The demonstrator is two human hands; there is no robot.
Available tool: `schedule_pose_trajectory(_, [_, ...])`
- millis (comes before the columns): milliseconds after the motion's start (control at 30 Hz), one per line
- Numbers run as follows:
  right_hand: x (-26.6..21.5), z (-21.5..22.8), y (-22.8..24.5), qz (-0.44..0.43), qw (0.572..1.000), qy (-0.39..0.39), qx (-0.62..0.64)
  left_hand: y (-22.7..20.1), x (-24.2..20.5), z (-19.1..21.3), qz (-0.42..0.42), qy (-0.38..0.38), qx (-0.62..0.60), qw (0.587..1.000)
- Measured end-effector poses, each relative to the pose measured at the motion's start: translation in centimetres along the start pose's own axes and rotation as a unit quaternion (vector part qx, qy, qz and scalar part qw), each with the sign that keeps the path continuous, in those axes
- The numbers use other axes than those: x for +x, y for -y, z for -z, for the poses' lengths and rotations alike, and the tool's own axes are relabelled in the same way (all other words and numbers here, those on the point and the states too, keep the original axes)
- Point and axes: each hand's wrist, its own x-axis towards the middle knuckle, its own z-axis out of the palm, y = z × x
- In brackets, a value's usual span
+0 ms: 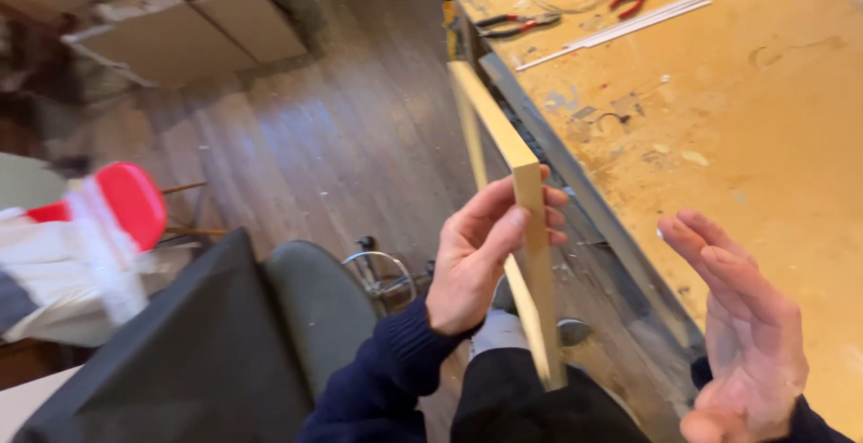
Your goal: Apply wood glue to the joints of a wooden frame and assemble the pieces together.
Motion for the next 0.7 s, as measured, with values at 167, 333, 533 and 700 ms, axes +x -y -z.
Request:
schedule_pose_trajectory(167, [-1.2,1.4,-0.3,0.012,0.997,-0.032,-0.063,5.4,0.4,-3.5,0.024,0.007,-0.202,0.979])
schedule_pose_trajectory(333, [-3.1,2.7,-0.4,0.042,0.987,-0.009,-0.152,7.6,-0.3,-6.8,0.051,0.070,-0.208,0.974])
schedule_pose_trajectory(533, [-6.3,3.4,0.5,-0.001,0.983,-0.022,-0.183,7.9,-1.3,-8.9,0.069,0.076,-0.192,0.976])
schedule_pose_trajectory(700, [-6.9,4.0,1.0,0.001,0.975,-0.017,-0.223,8.0,-1.6,-9.9,0.008,0.077,-0.096,0.992])
